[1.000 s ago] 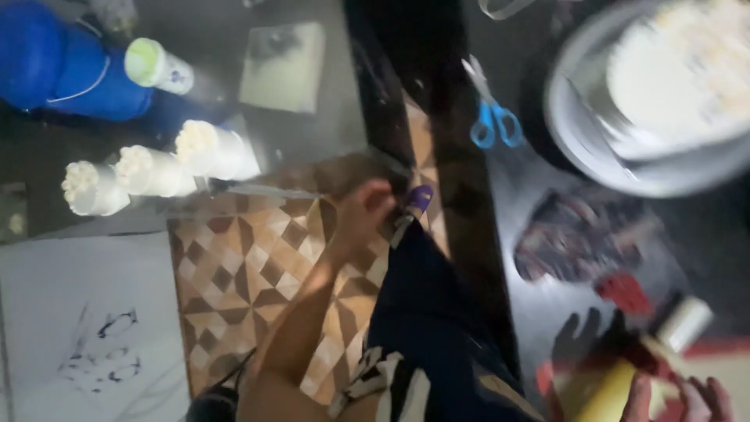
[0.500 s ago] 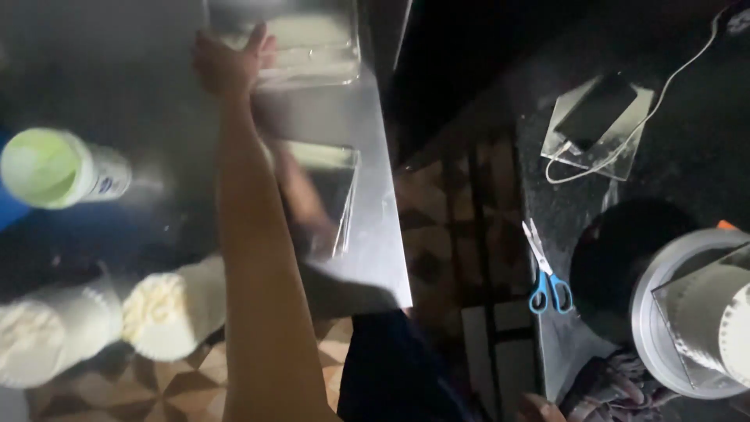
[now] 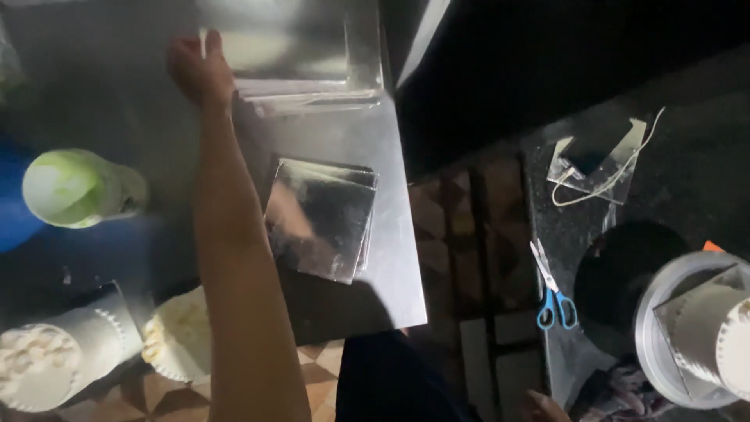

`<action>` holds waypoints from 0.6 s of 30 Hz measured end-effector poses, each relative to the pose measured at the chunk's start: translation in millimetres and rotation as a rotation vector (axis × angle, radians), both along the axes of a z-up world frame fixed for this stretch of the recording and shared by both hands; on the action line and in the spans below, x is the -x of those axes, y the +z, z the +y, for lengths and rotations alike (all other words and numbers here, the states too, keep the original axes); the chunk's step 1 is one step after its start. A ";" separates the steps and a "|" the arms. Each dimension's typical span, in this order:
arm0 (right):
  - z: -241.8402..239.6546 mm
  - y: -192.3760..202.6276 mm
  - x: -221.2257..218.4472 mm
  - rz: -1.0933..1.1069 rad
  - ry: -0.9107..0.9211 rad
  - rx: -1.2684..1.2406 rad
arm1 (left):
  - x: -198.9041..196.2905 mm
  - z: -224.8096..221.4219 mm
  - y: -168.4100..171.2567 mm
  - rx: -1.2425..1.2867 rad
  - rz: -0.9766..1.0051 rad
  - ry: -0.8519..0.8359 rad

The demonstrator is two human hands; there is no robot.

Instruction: Cutting heart shapes from red dough using a cookie cutter and placing them on a board.

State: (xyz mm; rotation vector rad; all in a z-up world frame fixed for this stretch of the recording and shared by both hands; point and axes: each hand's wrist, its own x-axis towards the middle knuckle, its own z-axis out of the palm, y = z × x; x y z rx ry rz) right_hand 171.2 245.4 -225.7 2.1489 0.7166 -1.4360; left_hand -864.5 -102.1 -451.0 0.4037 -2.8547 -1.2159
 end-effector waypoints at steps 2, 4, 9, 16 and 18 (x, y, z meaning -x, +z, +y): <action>-27.3 17.7 4.9 0.239 0.672 -0.385 | -0.1 -10.9 2.4 -0.250 -0.027 -0.024; -39.6 32.8 32.8 0.493 1.340 -0.798 | 4.3 -14.4 28.1 -0.513 -0.034 -0.050; -111.4 150.6 189.0 0.342 1.171 -0.767 | 10.3 -81.8 -40.1 -0.263 0.490 -0.580; -133.7 196.4 263.9 0.330 1.332 -0.775 | -123.6 -124.6 114.3 -0.390 0.288 -0.411; -131.0 186.9 312.7 0.397 1.094 -0.836 | -131.7 -125.5 139.0 -0.432 0.259 -0.318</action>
